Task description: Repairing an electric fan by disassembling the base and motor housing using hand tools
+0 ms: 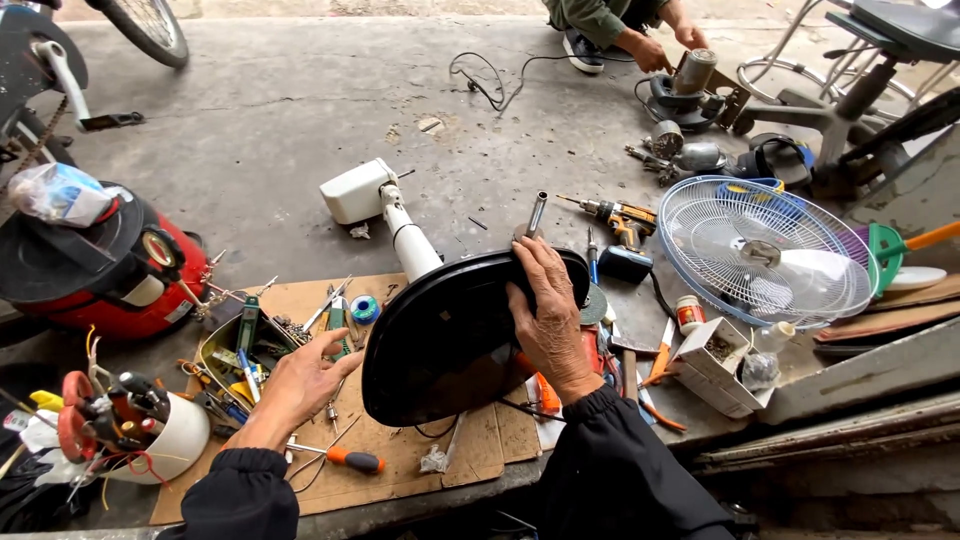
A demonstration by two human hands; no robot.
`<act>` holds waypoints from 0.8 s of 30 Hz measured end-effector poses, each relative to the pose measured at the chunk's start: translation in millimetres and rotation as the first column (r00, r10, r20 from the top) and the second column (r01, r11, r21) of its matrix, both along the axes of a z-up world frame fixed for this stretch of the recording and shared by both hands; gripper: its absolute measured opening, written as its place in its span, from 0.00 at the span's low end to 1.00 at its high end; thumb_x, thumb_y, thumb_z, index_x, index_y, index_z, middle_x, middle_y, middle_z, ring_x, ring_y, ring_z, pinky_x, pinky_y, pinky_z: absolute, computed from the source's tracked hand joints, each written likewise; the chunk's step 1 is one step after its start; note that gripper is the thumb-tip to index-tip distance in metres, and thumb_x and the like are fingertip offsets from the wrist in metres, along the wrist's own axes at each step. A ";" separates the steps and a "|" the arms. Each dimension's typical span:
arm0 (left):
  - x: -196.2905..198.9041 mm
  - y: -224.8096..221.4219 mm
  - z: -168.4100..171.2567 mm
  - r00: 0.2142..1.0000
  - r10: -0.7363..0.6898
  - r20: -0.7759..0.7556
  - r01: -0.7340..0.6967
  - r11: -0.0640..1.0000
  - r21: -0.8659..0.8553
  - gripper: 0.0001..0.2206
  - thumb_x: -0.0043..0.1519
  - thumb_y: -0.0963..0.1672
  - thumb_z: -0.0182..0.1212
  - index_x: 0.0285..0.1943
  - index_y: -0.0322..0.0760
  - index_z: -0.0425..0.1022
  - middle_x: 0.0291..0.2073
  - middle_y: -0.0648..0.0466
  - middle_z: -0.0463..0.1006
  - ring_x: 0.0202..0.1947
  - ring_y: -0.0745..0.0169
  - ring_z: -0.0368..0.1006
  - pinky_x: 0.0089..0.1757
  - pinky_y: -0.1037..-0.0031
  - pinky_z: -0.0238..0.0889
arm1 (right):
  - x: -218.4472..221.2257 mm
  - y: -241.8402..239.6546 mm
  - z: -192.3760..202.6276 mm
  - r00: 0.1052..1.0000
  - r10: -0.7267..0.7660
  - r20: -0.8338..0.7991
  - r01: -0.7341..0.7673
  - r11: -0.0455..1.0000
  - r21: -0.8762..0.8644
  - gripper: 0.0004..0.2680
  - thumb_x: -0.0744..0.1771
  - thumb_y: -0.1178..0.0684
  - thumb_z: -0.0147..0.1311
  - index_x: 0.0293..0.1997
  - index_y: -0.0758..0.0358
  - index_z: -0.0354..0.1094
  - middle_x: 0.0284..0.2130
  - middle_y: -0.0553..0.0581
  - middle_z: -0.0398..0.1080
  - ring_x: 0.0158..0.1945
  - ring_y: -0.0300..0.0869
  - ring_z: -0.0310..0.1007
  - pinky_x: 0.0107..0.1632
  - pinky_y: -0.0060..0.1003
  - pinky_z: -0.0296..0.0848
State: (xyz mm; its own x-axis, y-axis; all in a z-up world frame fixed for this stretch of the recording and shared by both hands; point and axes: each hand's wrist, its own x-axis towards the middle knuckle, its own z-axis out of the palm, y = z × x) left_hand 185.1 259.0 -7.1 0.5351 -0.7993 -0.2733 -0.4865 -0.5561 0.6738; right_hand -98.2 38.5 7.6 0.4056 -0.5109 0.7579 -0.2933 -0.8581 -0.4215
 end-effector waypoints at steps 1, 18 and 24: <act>-0.1 -0.4 -0.8 1.000 -0.004 0.000 0.004 1.000 0.000 0.32 0.65 0.58 0.66 0.78 0.50 0.74 0.67 0.41 0.83 0.65 0.39 0.81 0.65 0.48 0.70 | -0.1 -0.1 -0.1 1.000 -0.004 0.000 0.004 1.000 0.000 0.22 0.69 0.60 0.63 0.74 0.59 0.68 0.69 0.63 0.70 0.76 0.61 0.65 0.80 0.55 0.59; 1.4 -5.7 -15.5 0.998 -0.062 0.027 0.060 0.993 0.097 0.31 0.65 0.57 0.67 0.78 0.53 0.75 0.66 0.44 0.84 0.63 0.40 0.83 0.64 0.48 0.71 | -2.5 -0.2 1.9 0.999 0.030 0.016 -0.030 0.999 0.031 0.21 0.70 0.59 0.63 0.74 0.59 0.68 0.70 0.62 0.69 0.76 0.61 0.65 0.80 0.56 0.60; -4.0 -5.2 -7.4 0.997 -0.071 0.015 0.069 0.993 0.096 0.30 0.64 0.56 0.67 0.77 0.53 0.76 0.65 0.41 0.85 0.62 0.36 0.83 0.63 0.48 0.72 | -2.1 -0.5 0.8 0.999 0.029 0.013 -0.030 0.999 0.041 0.21 0.70 0.59 0.62 0.75 0.59 0.67 0.70 0.62 0.68 0.76 0.61 0.64 0.80 0.56 0.59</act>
